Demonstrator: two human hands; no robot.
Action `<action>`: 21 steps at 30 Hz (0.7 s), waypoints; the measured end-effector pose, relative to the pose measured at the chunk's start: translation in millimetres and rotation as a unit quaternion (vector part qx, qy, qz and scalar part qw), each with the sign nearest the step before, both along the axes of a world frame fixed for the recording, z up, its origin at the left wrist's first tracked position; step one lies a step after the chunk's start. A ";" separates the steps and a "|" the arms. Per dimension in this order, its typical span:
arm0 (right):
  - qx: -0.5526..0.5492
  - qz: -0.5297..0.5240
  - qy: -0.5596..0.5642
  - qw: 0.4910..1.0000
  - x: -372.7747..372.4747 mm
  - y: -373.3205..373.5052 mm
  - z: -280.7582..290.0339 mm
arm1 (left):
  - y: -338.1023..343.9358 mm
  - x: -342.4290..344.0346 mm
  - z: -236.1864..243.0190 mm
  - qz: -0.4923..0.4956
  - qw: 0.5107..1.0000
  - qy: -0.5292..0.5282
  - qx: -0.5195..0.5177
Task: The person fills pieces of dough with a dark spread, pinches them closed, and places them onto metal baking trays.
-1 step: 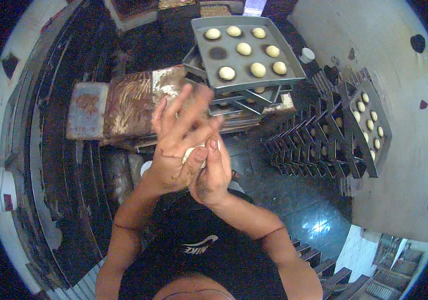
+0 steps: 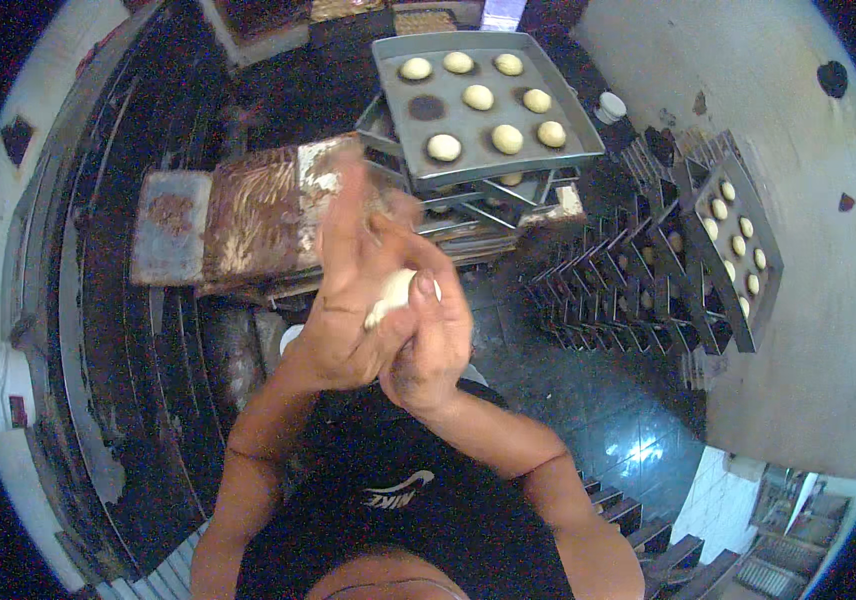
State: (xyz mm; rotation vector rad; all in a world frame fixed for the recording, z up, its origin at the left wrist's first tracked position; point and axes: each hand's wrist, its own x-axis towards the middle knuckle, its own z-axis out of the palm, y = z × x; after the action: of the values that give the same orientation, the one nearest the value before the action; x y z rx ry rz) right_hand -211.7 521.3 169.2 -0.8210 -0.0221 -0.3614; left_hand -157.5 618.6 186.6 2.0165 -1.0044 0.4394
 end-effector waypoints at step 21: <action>0.144 0.032 -0.035 0.989 79.6 -257.0 -75.4 | -236.8 100.1 -62.7 -0.278 0.698 0.607 -0.260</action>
State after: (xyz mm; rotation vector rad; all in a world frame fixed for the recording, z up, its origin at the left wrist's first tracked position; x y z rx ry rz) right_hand -132.1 264.3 93.8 -0.5212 -0.0607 -0.3239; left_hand -57.4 381.8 123.9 0.9641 -0.4459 -0.8093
